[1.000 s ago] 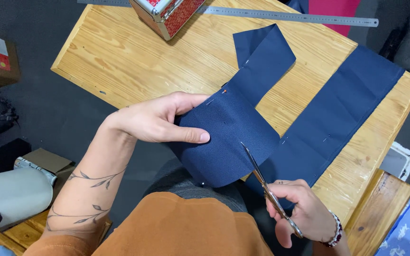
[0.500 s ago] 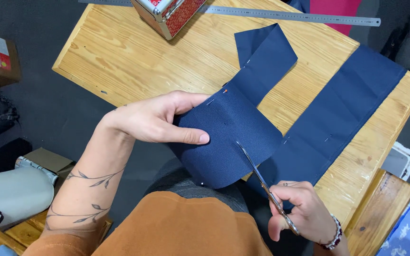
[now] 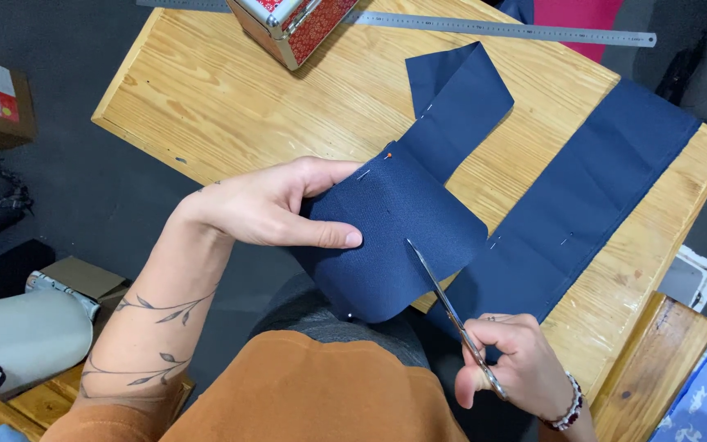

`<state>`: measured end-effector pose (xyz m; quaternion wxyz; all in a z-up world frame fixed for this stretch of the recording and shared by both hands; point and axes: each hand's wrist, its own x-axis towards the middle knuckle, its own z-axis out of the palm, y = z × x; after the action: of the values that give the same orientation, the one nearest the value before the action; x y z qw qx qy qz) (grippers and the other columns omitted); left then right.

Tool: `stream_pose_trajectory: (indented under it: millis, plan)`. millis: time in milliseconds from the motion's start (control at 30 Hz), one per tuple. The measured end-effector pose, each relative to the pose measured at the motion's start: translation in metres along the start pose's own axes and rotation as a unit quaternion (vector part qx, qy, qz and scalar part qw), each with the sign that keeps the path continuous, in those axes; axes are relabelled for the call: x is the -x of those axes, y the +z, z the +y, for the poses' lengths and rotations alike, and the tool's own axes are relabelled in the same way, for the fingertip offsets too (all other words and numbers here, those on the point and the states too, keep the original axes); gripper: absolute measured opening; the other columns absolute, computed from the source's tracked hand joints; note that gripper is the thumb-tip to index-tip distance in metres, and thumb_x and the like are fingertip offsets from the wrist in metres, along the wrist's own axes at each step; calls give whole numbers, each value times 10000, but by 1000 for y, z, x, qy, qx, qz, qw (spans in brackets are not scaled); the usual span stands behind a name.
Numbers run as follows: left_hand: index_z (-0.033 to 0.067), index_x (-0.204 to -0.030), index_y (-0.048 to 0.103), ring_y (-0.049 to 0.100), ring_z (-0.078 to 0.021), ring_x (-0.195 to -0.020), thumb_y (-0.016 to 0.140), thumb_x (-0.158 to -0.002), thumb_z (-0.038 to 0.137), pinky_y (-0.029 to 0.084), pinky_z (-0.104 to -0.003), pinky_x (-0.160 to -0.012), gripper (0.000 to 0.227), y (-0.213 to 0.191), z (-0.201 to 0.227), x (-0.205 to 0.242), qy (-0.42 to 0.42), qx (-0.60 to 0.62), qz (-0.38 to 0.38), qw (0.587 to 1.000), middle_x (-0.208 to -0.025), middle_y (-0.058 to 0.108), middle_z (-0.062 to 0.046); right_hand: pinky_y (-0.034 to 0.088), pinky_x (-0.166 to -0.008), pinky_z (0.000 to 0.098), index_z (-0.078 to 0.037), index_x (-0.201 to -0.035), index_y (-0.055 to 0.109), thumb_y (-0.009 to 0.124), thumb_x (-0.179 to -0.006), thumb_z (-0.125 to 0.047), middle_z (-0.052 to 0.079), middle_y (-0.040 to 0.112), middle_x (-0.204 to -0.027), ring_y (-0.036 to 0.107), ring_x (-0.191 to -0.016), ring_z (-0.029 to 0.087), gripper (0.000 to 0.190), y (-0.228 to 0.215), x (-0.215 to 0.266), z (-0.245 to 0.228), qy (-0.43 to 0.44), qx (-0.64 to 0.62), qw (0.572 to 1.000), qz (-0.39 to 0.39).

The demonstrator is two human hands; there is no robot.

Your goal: The person cuts a large piece of dark blue fabric on a wooden table using scissors and a metal ruler. They measure and cut the fabric into long strips, then trim the edges and cut a smaller piece from the main strip.

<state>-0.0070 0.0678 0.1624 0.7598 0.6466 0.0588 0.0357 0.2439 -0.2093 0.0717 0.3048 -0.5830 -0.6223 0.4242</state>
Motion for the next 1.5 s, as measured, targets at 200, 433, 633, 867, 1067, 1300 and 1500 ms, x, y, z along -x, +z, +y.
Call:
stream_pose_trajectory:
  millis: [200, 433, 633, 867, 1067, 1300, 1500]
  plan:
    - [20, -1306, 572, 641, -121, -1085, 647, -981, 175, 568, -282, -985, 368, 7, -8, -2, -16, -9, -18, 1000, -1232, 675, -42, 347, -510, 261, -182, -526, 528, 680, -610, -779, -78, 507, -525, 434, -514, 103, 622, 1, -11, -17, 47, -28, 998, -16]
    - [11, -1316, 559, 621, -116, -1108, 634, -994, 203, 546, -284, -1013, 382, 9, -13, 3, 1, -2, -30, 1000, -1243, 662, -41, 376, -513, 253, -192, -546, 543, 620, -653, -788, -81, 521, -538, 459, -505, 96, 611, 3, -9, -15, 22, -22, 999, -23]
    - [14, -1311, 560, 630, -110, -1079, 639, -992, 187, 560, -276, -979, 372, 9, -12, 7, -3, -1, -32, 999, -1210, 669, -34, 327, -486, 263, -183, -562, 509, 807, -649, -605, -80, 480, -534, 396, -513, 96, 523, 10, -4, -11, 17, -20, 1000, -11]
    - [22, -1331, 549, 598, -92, -1045, 639, -994, 201, 540, -262, -949, 393, 9, -15, 11, 1, -14, -31, 999, -1190, 647, -14, 258, -466, 281, -164, -569, 483, 848, -645, -552, -63, 419, -528, 298, -524, 106, 538, 12, 0, -9, 27, -30, 999, -17]
    - [17, -1452, 455, 606, -132, -1189, 626, -993, 193, 546, -296, -1071, 521, 15, -20, 11, -1, 4, -57, 998, -1358, 613, -63, 289, -471, 267, -170, -562, 514, 908, -643, -509, -71, 441, -519, 331, -516, 101, 525, 15, -14, -24, 41, -45, 998, -33]
    - [16, -1427, 485, 551, -137, -1249, 626, -998, 240, 461, -302, -1123, 503, 14, -30, 18, 31, -32, -59, 997, -1386, 595, -62, 300, -470, 276, -190, -569, 541, 844, -693, -539, -77, 479, -515, 368, -508, 86, 479, 19, -17, -22, 34, -49, 997, -53]
    - [9, -1395, 509, 611, -109, -1133, 646, -989, 173, 545, -279, -1029, 459, 13, -30, 26, -14, 61, -57, 996, -1273, 646, -47, 298, -461, 270, -176, -560, 520, 824, -691, -533, -71, 460, -523, 344, -502, 94, 487, 25, -19, -25, 14, -41, 999, -31]
